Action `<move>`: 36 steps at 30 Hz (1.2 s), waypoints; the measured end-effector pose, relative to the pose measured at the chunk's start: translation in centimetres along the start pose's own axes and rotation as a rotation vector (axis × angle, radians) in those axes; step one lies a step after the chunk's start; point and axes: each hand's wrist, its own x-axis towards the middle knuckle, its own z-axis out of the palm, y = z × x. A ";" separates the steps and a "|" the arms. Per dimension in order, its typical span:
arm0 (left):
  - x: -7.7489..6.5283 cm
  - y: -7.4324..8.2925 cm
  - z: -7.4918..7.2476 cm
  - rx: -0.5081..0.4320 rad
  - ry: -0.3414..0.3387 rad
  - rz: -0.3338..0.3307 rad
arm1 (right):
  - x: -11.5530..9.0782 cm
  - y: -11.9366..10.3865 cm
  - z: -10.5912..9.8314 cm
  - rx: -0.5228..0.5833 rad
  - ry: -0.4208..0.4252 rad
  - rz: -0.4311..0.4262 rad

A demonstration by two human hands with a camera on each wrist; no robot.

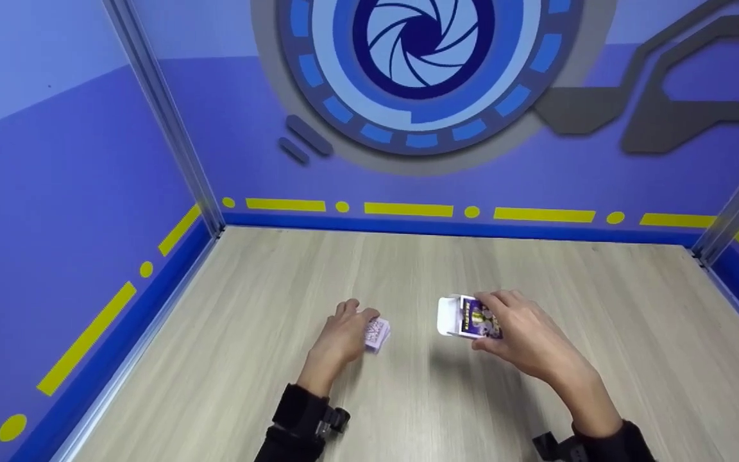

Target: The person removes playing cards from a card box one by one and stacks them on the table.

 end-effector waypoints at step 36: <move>0.6 -0.4 0.8 0.004 -0.014 -0.019 | 0.0 -0.3 0.1 -0.003 -0.003 0.003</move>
